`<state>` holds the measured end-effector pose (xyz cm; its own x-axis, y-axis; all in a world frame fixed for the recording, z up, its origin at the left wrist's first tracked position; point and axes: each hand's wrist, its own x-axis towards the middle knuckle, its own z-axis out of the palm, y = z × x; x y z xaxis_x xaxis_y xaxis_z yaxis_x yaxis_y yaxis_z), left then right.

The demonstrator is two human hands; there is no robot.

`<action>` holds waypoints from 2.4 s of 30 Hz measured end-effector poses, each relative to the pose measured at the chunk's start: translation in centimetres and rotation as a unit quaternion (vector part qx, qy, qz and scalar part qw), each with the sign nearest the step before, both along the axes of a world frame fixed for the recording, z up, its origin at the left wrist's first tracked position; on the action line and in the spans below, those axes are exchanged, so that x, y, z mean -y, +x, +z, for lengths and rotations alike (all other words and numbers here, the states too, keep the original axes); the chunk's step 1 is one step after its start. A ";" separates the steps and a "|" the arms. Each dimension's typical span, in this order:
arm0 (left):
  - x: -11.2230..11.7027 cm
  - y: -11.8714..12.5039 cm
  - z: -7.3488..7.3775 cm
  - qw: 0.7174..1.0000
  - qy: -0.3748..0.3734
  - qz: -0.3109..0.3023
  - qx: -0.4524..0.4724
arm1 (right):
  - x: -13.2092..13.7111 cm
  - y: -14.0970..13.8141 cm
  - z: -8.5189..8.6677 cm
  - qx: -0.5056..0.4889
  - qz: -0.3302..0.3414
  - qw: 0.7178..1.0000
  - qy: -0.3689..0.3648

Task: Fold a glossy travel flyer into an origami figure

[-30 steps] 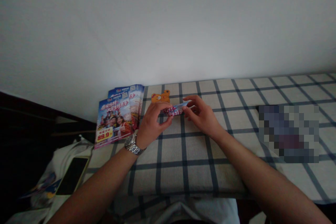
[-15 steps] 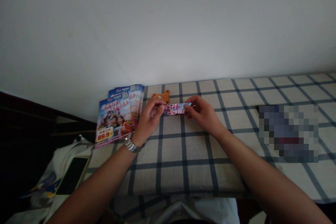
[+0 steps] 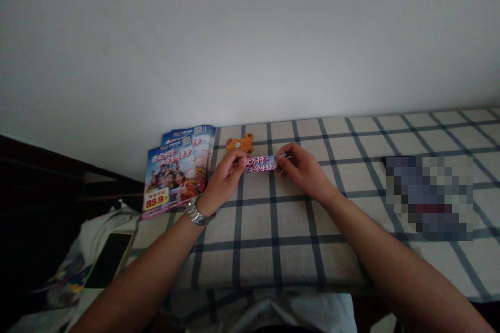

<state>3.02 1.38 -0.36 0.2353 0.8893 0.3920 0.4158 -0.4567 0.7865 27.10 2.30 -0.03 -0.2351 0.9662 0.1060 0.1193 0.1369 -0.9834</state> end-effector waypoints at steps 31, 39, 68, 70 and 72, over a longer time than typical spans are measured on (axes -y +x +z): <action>0.4 0.3 0.0 0.998 0.048 -0.042 -0.026 | 0.3 0.2 0.0 0.181 0.052 0.954 0.235; 0.5 0.4 0.2 0.994 0.077 -0.049 -0.064 | 0.5 0.1 -0.5 0.205 0.060 0.942 0.260; 0.6 0.2 0.2 0.993 0.085 -0.046 -0.064 | 0.5 0.1 -0.3 0.229 0.061 0.932 0.275; 0.6 0.2 0.2 0.993 0.083 -0.047 -0.066 | 0.5 0.1 -0.4 0.231 0.064 0.931 0.277; 0.6 0.2 0.2 0.993 0.083 -0.048 -0.067 | 0.4 0.1 -0.5 0.231 0.068 0.929 0.279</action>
